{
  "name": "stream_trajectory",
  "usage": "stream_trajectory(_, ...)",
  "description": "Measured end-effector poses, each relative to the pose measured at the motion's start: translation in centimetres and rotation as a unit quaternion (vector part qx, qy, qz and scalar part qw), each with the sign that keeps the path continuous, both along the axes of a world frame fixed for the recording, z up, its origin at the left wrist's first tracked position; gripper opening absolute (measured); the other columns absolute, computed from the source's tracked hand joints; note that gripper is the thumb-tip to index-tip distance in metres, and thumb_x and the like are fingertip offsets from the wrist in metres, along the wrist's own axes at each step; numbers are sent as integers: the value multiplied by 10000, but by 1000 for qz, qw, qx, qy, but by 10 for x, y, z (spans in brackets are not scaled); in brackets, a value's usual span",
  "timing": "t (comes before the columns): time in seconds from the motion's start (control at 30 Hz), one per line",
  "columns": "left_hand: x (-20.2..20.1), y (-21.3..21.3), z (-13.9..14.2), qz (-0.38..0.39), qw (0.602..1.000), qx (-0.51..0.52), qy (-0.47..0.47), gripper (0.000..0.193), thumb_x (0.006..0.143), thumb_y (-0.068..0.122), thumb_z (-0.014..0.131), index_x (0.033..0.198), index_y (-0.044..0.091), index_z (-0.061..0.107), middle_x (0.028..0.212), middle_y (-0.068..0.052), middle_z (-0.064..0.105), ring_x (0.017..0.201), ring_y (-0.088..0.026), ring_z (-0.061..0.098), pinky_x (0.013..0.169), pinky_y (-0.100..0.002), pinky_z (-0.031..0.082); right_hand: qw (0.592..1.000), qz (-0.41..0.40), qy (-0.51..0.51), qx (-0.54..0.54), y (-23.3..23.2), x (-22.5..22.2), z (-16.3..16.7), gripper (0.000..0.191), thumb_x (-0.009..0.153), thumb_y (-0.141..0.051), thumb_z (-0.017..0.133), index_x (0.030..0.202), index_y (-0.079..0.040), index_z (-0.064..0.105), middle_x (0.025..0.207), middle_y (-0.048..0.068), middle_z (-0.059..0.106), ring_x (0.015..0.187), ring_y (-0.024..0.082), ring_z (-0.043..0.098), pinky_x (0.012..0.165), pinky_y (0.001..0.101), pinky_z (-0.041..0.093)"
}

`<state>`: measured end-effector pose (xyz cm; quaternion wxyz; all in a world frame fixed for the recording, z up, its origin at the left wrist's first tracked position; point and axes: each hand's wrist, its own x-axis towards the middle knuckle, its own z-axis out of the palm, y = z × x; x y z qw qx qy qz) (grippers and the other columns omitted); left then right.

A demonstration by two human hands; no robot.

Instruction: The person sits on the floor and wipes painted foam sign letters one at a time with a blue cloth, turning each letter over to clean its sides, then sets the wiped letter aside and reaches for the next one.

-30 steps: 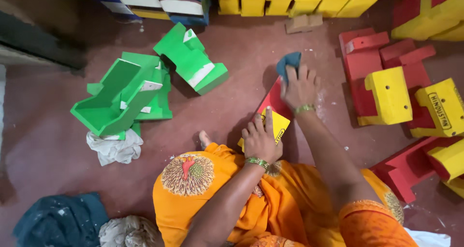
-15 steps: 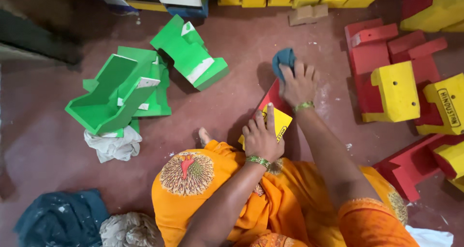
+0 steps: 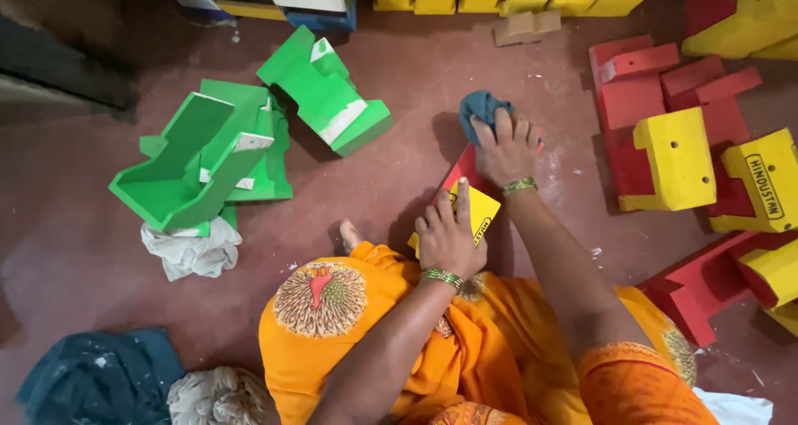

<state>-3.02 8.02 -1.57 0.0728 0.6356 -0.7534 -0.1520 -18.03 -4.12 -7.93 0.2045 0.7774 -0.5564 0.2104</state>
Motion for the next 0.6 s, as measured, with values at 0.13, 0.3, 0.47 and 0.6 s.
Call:
stream_trajectory(0.13, -1, 2, -4, -5, 1000, -11, -1, 1130, 662, 367, 794, 1596, 75, 229, 1424, -239, 470, 1039, -398, 553, 844, -549, 440, 977, -109, -64, 172, -29, 0, -1, 333, 927, -298, 692, 1230, -164, 654, 1198, 158, 588, 1081, 413, 553, 898, 566, 453)
stream_trajectory(0.3, 2, 0, 1, -11, 1000, -20, -12, 1118, 682, 334, 783, 1615, 71, 227, 1443, -232, 470, 1043, -380, 559, 849, -521, 445, 863, -215, -230, 394, -64, 2, 20, 304, 1075, -389, 566, 1280, -165, 581, 1194, 201, 613, 1051, 447, 594, 908, 585, 472)
stream_trajectory(0.47, 3, -2, 7, -2, 1000, 10, 12, 1119, 673, 354, 796, 1603, 98, 229, 1414, -222, 474, 1053, -382, 556, 847, -536, 439, 986, -87, -91, 112, -8, 4, 41, 395, 865, -274, 679, 1239, -154, 633, 1191, 179, 602, 1047, 412, 569, 897, 557, 466)
stream_trajectory(0.6, 4, -2, 3, -2, 1000, 4, 8, 1111, 680, 371, 787, 1604, 106, 230, 1424, -215, 473, 1082, -383, 556, 861, -540, 437, 981, -90, -144, 90, 20, -10, 39, 451, 876, -250, 678, 1304, -120, 622, 1208, 231, 569, 1098, 434, 550, 937, 543, 443)
